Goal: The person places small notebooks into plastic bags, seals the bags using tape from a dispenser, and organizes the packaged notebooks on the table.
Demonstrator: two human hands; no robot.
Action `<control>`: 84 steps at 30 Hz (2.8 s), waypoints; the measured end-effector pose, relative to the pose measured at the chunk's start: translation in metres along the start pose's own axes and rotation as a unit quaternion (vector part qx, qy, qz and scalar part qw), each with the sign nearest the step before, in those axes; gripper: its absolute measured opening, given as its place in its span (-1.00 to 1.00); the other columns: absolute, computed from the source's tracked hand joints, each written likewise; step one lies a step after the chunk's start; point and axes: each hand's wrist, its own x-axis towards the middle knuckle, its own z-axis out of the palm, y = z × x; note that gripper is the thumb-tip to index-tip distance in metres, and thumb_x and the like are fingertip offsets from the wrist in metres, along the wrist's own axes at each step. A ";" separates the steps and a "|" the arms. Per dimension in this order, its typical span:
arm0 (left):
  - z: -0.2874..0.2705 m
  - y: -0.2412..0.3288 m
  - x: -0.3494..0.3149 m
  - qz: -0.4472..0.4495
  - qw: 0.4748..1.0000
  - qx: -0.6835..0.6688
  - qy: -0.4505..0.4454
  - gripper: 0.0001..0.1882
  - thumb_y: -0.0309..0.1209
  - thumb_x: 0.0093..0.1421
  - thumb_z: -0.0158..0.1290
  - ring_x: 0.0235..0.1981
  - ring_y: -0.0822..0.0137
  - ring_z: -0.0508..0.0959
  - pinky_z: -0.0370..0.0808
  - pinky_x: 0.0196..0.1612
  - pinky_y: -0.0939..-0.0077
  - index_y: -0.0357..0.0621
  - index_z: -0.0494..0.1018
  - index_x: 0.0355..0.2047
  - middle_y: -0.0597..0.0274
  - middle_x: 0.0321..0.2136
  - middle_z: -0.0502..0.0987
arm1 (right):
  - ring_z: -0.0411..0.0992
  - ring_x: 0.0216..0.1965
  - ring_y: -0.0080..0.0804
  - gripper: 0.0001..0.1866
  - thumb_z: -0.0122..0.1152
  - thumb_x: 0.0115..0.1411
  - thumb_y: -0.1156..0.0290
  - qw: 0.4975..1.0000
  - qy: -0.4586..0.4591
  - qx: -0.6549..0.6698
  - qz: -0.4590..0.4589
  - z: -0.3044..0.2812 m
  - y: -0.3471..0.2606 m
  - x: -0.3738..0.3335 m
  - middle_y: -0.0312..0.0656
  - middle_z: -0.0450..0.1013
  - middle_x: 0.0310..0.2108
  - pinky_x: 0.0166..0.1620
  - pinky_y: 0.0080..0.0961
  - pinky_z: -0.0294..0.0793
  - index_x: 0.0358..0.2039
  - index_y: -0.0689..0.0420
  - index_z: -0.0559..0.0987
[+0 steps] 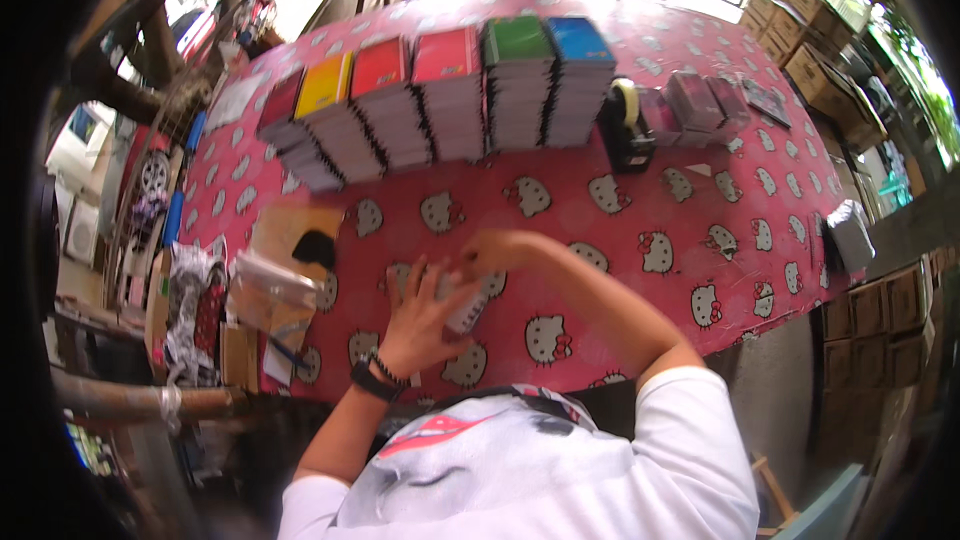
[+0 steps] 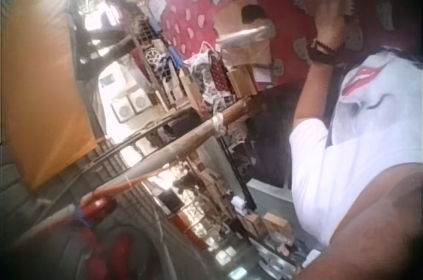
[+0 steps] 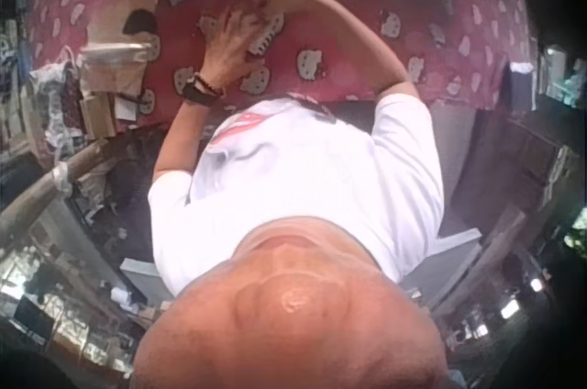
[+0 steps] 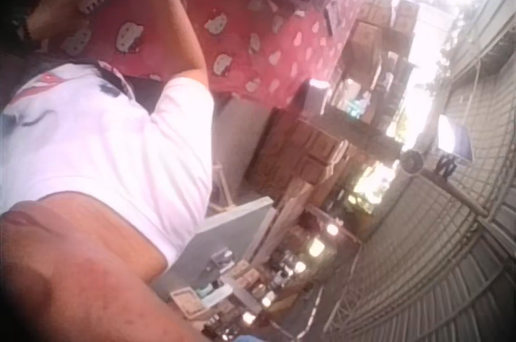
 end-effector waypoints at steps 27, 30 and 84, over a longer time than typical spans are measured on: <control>0.013 -0.030 0.045 -0.210 0.868 -0.352 0.279 -0.50 -0.31 -0.01 0.19 0.10 0.04 0.28 0.21 0.12 0.28 -0.14 0.37 -0.04 -0.09 0.12 0.21 | 0.05 0.21 0.06 -0.12 0.19 -0.08 -0.16 0.707 0.435 -0.371 0.416 -0.253 0.208 -0.145 0.20 0.09 0.17 0.20 -0.13 0.07 0.23 -0.14 0.13; 0.025 -0.072 -0.039 -0.292 0.836 -0.261 0.384 -0.64 -0.42 0.01 0.16 -0.02 0.16 0.40 0.35 -0.01 0.38 -0.19 0.43 -0.14 -0.01 0.03 0.33 | 0.20 0.11 0.01 -0.29 0.17 0.03 0.02 0.685 0.523 -0.350 0.367 -0.252 0.193 -0.120 0.14 0.24 0.07 0.16 -0.20 0.13 0.14 0.06 0.26; 0.097 -0.148 -0.060 -0.336 0.832 -0.396 0.195 -0.50 -0.64 -0.12 0.09 -0.44 0.38 0.54 0.48 -0.38 0.52 -0.23 0.32 -0.09 0.13 -0.47 0.51 | 0.38 -0.13 -0.05 -0.65 0.17 -0.04 0.30 0.912 0.334 -0.240 -0.014 0.111 0.009 -0.012 -0.09 0.44 -0.17 0.00 -0.11 0.23 -0.19 0.09 0.50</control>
